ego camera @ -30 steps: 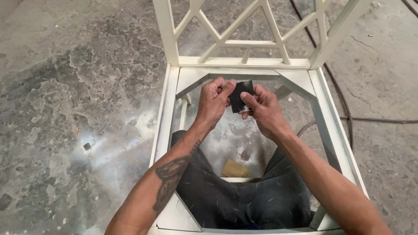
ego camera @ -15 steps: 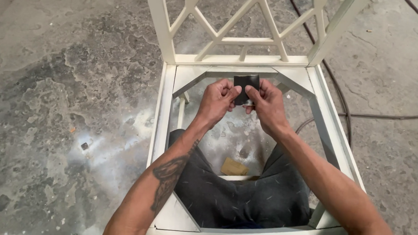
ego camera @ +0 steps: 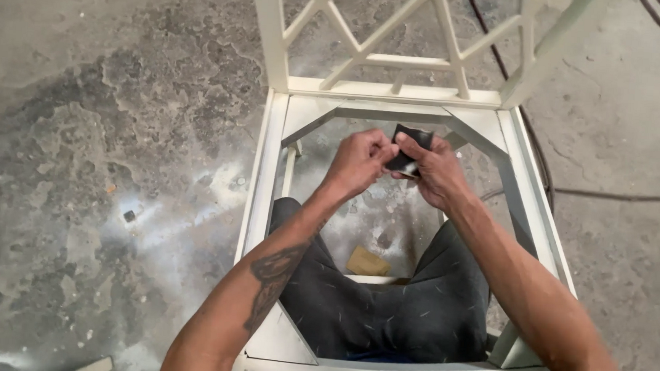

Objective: Sanding a white wooden chair frame using a sanding block and sandpaper to prepare it for finishing.

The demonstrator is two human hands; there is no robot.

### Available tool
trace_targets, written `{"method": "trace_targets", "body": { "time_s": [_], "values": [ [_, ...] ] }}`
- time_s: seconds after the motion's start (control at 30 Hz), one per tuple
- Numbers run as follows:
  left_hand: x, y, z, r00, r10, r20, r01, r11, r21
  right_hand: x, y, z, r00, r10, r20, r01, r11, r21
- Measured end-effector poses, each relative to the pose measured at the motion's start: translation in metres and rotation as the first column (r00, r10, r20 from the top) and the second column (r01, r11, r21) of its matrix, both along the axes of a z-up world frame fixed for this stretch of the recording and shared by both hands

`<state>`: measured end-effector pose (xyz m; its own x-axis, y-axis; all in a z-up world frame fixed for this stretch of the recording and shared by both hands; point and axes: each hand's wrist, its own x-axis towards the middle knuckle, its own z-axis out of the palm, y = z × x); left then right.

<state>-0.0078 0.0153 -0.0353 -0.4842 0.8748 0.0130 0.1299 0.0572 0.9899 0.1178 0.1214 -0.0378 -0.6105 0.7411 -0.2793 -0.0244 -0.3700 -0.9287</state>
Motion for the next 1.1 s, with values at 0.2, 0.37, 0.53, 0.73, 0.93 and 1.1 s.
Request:
{"method": "trace_targets", "body": {
  "time_s": [0.2, 0.37, 0.53, 0.73, 0.93, 1.1],
  "values": [
    [-0.028, -0.028, 0.035, 0.871, 0.114, -0.478, -0.178, 0.98, -0.09, -0.026, 0.024, 0.055, 0.968, 0.069, 0.241, -0.222, 0.683, 0.696],
    [-0.034, -0.015, 0.002, 0.836, 0.106, -0.538, -0.182, 0.979, -0.09, -0.061, 0.056, 0.031, 0.968, -0.022, 0.25, -0.203, 0.518, 0.831],
    [-0.033, -0.017, 0.009, 0.835, 0.089, -0.543, -0.162, 0.983, -0.088, -0.063, 0.052, 0.022, 0.964, -0.075, 0.257, -0.182, 0.521, 0.834],
    [-0.027, -0.019, 0.009, 0.766, 0.159, -0.623, -0.211, 0.978, -0.009, -0.067, 0.072, 0.006, 0.947, -0.283, 0.155, -0.11, 0.168, 0.98],
    [-0.025, -0.016, 0.01, 0.769, 0.154, -0.62, -0.185, 0.983, 0.015, -0.066, 0.069, 0.015, 0.949, -0.151, 0.277, -0.202, 0.386, 0.9],
    [-0.024, -0.017, 0.009, 0.768, 0.191, -0.611, -0.21, 0.977, 0.041, -0.063, 0.055, 0.021, 0.918, -0.195, 0.344, -0.211, 0.494, 0.844]
  ]
}}
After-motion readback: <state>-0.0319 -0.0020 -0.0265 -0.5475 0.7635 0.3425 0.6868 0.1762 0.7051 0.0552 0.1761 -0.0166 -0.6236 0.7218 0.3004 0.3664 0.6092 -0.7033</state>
